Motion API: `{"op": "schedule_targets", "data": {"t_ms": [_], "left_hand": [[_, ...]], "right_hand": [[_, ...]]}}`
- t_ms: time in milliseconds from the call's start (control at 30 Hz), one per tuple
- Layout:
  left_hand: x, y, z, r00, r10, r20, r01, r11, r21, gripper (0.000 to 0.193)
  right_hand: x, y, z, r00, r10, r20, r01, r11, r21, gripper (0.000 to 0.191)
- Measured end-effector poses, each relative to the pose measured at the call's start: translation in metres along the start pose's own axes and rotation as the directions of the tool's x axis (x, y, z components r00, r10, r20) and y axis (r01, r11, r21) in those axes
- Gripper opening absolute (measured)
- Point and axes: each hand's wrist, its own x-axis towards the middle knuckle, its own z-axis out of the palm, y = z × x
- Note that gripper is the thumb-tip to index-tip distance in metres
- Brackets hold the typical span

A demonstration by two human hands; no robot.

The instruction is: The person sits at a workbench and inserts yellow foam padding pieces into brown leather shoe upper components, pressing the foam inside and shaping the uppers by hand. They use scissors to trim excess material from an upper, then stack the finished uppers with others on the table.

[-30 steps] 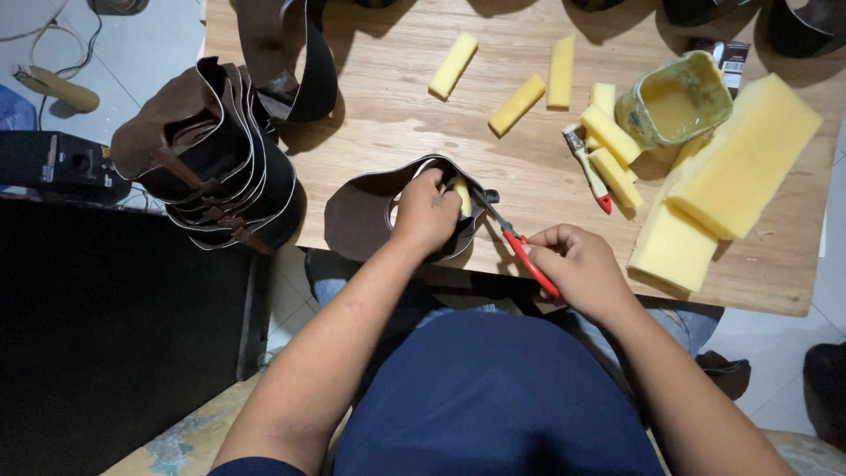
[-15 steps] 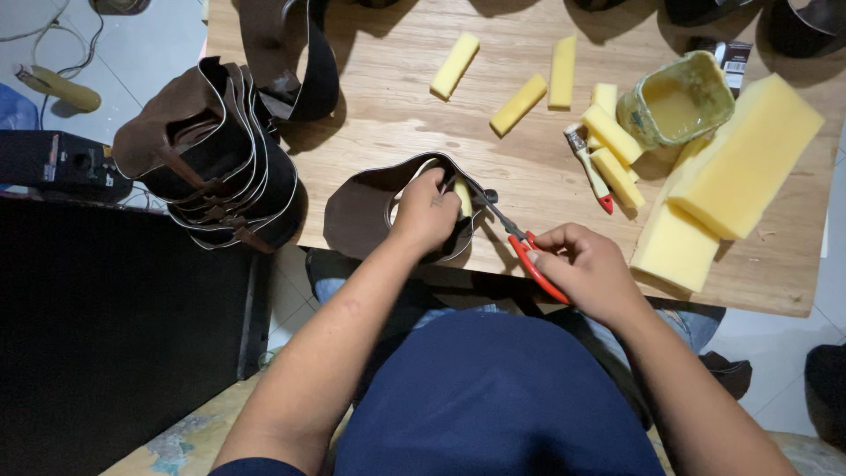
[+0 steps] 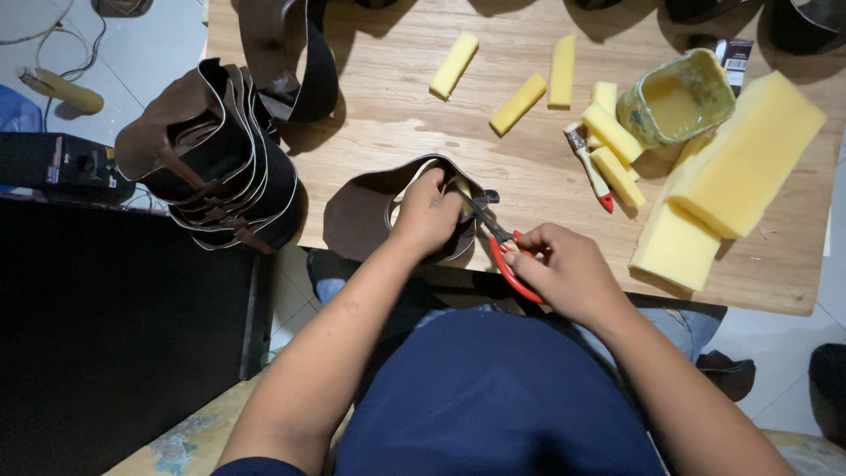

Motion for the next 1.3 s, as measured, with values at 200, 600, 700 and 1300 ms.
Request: {"op": "schedule_targets", "data": {"t_ms": [200, 600, 700, 1300], "left_hand": [[-0.001, -0.003, -0.003, 1.000, -0.015, 0.027, 0.018, 0.994, -0.112, 0.015], [-0.009, 0.003, 0.004, 0.994, -0.104, 0.039, 0.111, 0.956, -0.270, 0.017], [-0.012, -0.001, 0.007, 0.993, -0.112, 0.036, 0.117, 0.957, -0.264, 0.017], [-0.124, 0.105, -0.173, 0.918, 0.395, -0.018, -0.260, 0.568, -0.780, 0.018]], "right_hand": [[-0.007, 0.034, -0.026, 0.985, -0.157, -0.067, 0.165, 0.976, 0.141, 0.025], [0.029, 0.030, -0.014, 0.878, -0.385, -0.284, 0.229, 0.860, -0.457, 0.028], [0.032, 0.012, -0.012, 0.762, -0.550, -0.343, 0.342, 0.791, -0.507, 0.022], [0.054, -0.003, -0.012, 0.992, 0.071, 0.104, -0.125, 0.672, 0.730, 0.013]]}}
